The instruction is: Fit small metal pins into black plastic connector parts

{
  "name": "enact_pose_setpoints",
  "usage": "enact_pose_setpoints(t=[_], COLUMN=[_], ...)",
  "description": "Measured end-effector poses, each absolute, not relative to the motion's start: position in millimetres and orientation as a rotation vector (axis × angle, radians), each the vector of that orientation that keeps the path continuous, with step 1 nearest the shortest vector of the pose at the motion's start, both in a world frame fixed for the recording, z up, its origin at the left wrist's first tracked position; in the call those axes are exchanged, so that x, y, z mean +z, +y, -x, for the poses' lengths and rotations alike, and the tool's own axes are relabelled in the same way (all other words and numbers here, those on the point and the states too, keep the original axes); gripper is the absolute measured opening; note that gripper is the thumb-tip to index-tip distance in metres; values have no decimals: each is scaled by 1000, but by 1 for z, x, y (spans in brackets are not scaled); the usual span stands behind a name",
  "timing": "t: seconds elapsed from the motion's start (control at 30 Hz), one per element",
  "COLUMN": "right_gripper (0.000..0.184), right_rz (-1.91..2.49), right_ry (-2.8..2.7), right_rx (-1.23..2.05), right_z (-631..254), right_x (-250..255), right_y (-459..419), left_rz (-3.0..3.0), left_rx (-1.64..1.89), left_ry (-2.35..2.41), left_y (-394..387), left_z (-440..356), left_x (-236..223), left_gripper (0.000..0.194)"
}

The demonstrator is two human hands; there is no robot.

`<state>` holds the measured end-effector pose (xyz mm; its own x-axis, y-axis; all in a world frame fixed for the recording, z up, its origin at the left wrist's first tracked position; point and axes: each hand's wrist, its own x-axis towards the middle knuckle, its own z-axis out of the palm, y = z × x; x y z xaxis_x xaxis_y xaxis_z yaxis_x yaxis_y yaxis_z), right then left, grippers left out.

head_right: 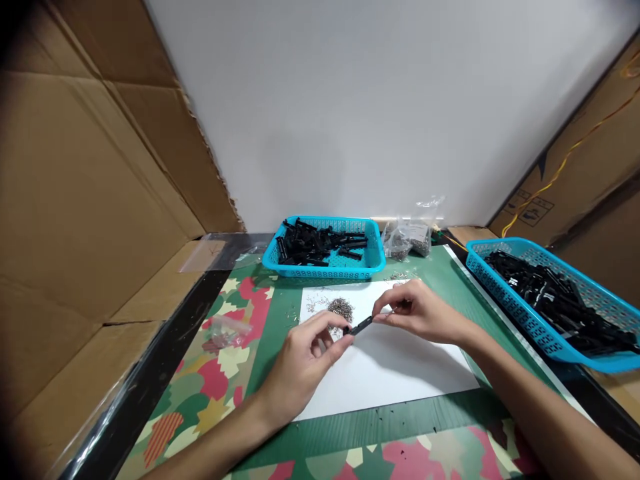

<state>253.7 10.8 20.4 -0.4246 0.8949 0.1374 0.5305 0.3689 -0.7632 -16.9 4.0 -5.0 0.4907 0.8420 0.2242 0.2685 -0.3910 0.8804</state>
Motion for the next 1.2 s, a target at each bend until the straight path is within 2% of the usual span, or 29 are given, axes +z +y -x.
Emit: enact_pose_setpoints(t=[0.07,0.2,0.37,0.7,1.0,1.2], right_gripper=[29,36,27,11,21,21], right_rz=[1234,1461,1764,1935,1605,1415], right_ry=[-2042,-1946,-1972,-1991,-2059,-1988], right_rx=[928,961,827,760,1089,1253], right_z=[-262,-290,-309,-287,-273,-268], right_x=[19,23,20,9,13,16], right_y=[10,17,22,15,7,3], left_rz=[-1930,-1947,-2039,-2208,-2227,-2118], left_rx=[833,795,822,725,703,770], left_ry=[937,990,943,816,793,806], left_y=[2,-1,-2,-4,-3,-3], left_z=[16,16,15,15,13,12], left_x=[-5,-5,-10,-16,-14,-11], left_gripper=[16,17,15,15,16,27])
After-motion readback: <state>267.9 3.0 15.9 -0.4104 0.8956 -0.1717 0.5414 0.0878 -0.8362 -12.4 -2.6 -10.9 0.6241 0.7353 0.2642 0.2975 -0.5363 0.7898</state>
